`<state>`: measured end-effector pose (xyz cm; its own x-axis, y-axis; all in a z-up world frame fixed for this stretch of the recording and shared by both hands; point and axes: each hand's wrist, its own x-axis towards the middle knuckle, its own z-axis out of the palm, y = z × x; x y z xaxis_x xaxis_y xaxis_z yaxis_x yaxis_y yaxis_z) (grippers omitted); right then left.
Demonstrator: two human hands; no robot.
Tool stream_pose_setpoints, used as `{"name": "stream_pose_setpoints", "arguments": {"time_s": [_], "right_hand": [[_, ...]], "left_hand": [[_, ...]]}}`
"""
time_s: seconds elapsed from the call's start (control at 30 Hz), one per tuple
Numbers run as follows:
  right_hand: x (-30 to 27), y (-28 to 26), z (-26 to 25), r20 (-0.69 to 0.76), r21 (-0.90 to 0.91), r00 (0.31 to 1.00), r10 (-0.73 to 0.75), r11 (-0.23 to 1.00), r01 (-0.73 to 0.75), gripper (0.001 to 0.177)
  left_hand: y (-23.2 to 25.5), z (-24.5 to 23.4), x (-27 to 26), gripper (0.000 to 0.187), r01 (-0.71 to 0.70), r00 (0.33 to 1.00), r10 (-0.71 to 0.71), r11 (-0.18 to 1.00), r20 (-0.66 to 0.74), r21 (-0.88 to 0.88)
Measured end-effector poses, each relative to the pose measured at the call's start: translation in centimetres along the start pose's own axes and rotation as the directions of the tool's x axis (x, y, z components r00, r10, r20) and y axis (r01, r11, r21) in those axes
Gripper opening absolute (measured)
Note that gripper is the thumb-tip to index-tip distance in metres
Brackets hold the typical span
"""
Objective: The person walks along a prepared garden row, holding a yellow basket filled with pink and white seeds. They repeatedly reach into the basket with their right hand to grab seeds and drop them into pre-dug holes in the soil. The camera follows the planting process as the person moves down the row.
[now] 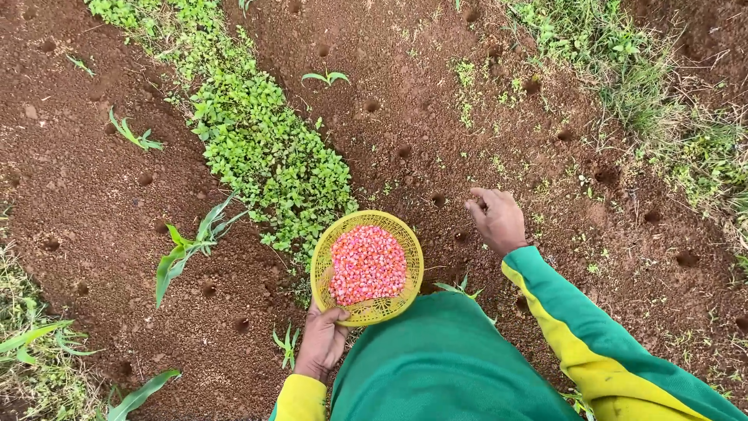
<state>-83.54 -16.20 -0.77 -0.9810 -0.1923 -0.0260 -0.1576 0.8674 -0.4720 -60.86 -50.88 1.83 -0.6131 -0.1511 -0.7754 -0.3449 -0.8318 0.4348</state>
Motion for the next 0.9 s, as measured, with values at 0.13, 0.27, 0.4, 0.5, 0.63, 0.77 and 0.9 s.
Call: {"name": "stream_pose_setpoints", "arguments": {"time_s": [0.13,0.27,0.4,0.5,0.63,0.77,0.9], "right_hand": [[1.6,-1.0,-2.5,0.045,0.039,0.975,0.218,0.975,-0.22,0.05],[0.6,-2.7,-1.7,-0.125,0.051,0.99,-0.068,0.996,0.075,0.027],[-1.8,-9.7,-1.5,-0.021,0.183,0.94,-0.341,0.923,0.339,0.023],[-2.9,-14.3,0.1,0.177,0.209,0.843,-0.509,0.856,0.473,0.029],[-2.8,-17.7,3.3,0.269,-0.102,0.709,-0.652,0.713,0.694,0.019],[-1.5,-17.2,6.4,0.309,-0.163,0.691,-0.653,0.68,0.715,0.028],[-0.1,-16.8,7.4,0.292,-0.118,0.674,-0.679,0.674,0.73,0.021]], "left_hand": [[0.2,-0.8,0.7,0.084,-0.034,0.999,0.034,0.999,0.031,-0.001],[1.0,1.6,0.2,0.078,-0.023,0.999,0.024,0.999,-0.034,0.023],[0.6,1.5,0.5,0.072,-0.037,0.999,0.037,0.999,-0.01,-0.004],[0.6,1.6,1.0,0.069,-0.031,0.999,0.031,1.0,-0.016,0.005],[1.6,2.3,1.4,0.064,-0.033,0.999,0.033,0.999,0.031,0.012],[2.0,2.4,2.9,0.062,-0.043,0.998,0.042,0.999,0.038,0.01],[3.6,2.8,4.4,0.082,-0.027,0.998,0.025,0.999,0.061,0.035]]}}
